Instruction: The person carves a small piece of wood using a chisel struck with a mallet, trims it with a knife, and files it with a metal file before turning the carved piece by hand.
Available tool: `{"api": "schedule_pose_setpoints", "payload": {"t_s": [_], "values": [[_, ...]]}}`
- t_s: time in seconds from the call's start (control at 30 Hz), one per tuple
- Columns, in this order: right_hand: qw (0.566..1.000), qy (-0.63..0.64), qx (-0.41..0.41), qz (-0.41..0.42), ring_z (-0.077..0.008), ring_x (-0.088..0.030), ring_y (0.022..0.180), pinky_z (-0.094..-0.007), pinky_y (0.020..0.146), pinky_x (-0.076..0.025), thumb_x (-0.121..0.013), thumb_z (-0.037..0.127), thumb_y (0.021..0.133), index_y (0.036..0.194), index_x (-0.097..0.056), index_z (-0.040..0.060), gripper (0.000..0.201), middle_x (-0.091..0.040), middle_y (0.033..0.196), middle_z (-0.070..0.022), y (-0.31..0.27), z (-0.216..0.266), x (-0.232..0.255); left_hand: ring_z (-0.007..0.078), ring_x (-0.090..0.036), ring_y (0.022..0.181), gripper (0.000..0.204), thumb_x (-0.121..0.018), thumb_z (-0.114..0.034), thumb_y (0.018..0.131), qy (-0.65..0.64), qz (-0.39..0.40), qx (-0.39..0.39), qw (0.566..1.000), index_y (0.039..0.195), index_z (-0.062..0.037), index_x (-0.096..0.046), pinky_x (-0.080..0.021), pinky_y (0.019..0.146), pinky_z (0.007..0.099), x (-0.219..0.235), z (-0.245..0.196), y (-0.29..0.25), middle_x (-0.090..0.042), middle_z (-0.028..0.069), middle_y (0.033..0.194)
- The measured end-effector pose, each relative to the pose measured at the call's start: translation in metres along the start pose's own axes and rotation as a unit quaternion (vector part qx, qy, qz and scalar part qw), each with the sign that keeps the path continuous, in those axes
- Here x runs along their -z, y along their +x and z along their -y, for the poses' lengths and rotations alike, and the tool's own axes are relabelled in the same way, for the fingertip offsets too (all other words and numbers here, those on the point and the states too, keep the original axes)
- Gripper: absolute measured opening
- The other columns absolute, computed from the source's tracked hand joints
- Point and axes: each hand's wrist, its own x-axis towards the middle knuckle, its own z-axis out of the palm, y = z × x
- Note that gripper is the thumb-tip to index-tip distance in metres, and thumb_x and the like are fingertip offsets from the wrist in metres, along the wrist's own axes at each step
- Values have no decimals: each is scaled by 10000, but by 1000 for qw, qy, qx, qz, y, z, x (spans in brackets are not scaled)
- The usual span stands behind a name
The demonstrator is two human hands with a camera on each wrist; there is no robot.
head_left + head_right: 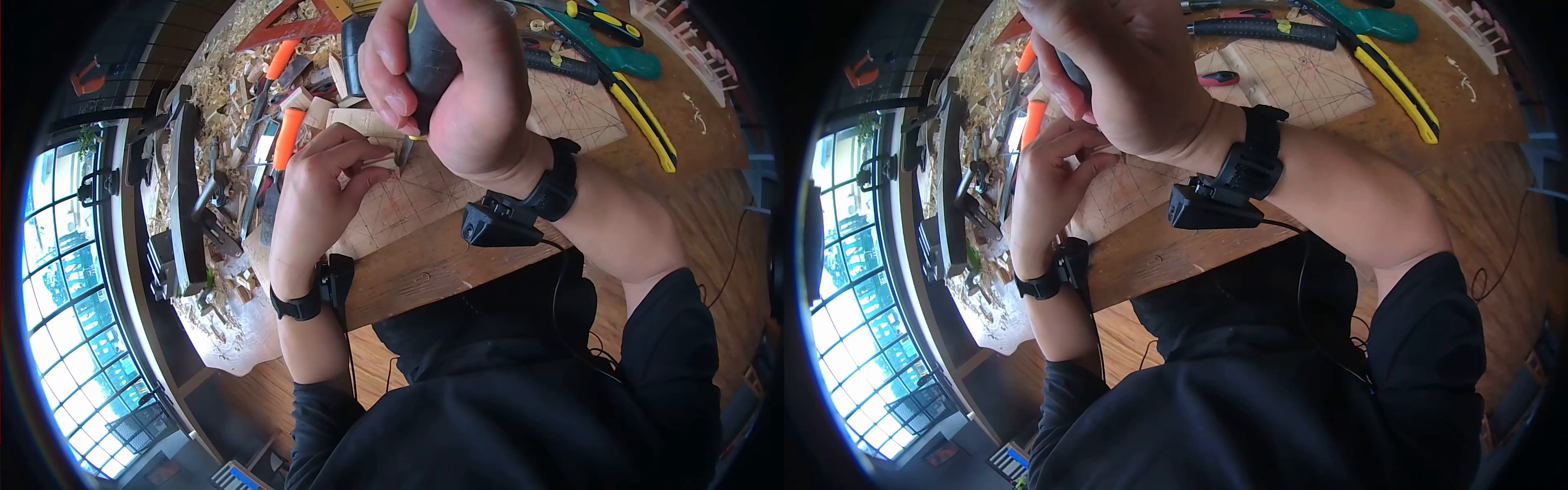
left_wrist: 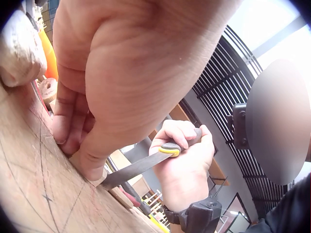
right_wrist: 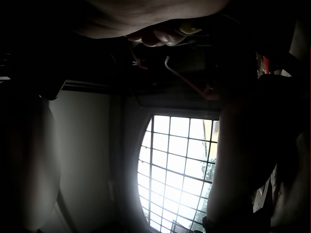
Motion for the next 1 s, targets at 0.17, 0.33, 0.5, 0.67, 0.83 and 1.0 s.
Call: {"api": "schedule_pose_setpoints", "payload": {"t_s": [0.17,0.33,0.5,0.67,0.83,1.0], "values": [[999,27,-34,-14,-94,-435,485,-246,479,-356,-460,461,1161,787,-542,44,566,-503,603,-33,4,9,-1,283,-709,854,246,-865,-56,831,4,6,21,1000,1072,-36,-816,-554,781,394,1,-5,1,-728,94,990],[992,-103,57,55,-102,-434,480,-248,483,-363,-442,471,1158,787,-534,55,565,-497,578,-38,7,0,11,279,-705,840,249,-863,-51,835,12,2,-5,1000,1080,-39,-819,-553,775,391,0,-1,1,-728,91,992],[999,-7,-22,-25,-103,-420,461,-249,459,-344,-421,441,1158,758,-526,63,560,-495,568,-39,6,5,4,268,-699,814,250,-864,-44,833,-5,-2,9,1000,1078,-31,-816,-556,760,387,-1,-1,0,-728,91,994],[997,-27,-43,-53,-95,-422,466,-250,447,-341,-415,438,1162,725,-513,61,586,-502,566,-39,9,24,-10,240,-693,783,243,-866,-44,837,5,3,8,1000,1073,-24,-811,-554,737,369,0,-2,1,-729,90,998],[995,-92,43,16,-88,-418,463,-239,466,-353,-423,437,1167,774,-529,58,557,-518,590,-36,6,-2,7,248,-686,768,240,-862,-39,834,4,2,-3,1000,1067,-18,-807,-550,730,369,-1,-1,1,-725,93,1000],[991,-74,96,52,-78,-408,474,-246,470,-365,-469,407,1167,772,-528,57,531,-510,610,-25,9,-5,11,255,-701,801,236,-858,-40,838,18,7,6,1000,1066,-16,-803,-557,753,376,1,-5,1,-717,97,990]]}}
